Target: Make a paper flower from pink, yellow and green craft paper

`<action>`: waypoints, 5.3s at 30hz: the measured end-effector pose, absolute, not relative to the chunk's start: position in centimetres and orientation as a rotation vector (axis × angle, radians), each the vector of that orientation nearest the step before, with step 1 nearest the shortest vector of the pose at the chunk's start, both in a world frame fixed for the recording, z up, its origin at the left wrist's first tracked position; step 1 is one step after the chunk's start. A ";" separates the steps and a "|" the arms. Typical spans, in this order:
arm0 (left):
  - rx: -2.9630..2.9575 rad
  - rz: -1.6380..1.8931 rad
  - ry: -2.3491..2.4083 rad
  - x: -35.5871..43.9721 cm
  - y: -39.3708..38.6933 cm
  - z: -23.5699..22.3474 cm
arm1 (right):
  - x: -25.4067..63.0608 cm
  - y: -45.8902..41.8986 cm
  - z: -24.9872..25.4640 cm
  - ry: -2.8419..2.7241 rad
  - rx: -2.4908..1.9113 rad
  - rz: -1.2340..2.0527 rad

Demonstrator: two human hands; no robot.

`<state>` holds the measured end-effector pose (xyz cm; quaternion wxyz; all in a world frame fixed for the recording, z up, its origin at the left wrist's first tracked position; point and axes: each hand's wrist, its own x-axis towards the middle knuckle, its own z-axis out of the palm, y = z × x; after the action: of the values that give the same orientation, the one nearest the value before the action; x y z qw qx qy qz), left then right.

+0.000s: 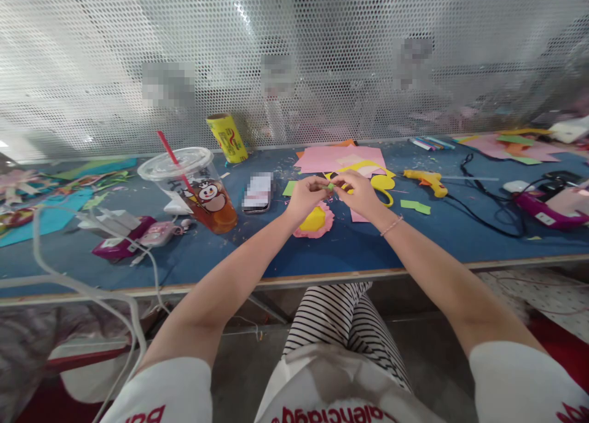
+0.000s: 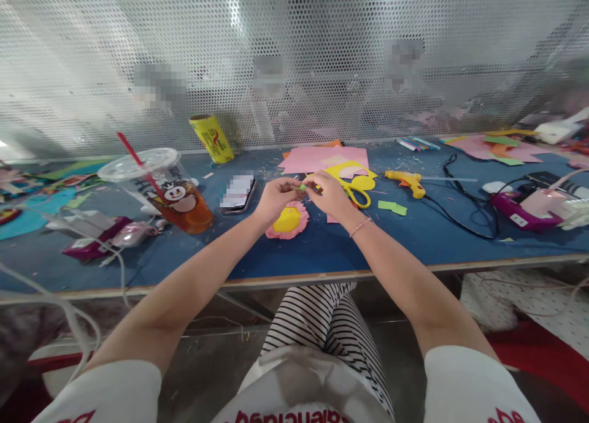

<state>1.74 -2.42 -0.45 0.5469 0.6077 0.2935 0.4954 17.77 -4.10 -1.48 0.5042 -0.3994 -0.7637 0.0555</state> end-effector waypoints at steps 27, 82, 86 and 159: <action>1.228 1.091 0.679 1.7 -2.8 -0.2 | 19.6 -4.3 -1.2 -2.229 -0.804 -0.236; 1.393 1.183 0.699 2.0 -2.8 -0.5 | 17.5 -3.7 -1.9 -1.701 -1.008 0.488; 1.390 1.189 0.677 2.0 -2.8 -0.6 | 17.6 -3.4 -2.2 -1.648 -0.982 0.589; 0.979 0.990 0.720 1.7 -1.9 -0.6 | 19.4 -4.5 -1.2 -2.315 -0.927 -0.308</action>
<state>1.68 -1.93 -0.63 0.7084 0.4409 0.3242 0.4458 19.36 -4.46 -1.20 0.3095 -0.3508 -0.8761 -0.1164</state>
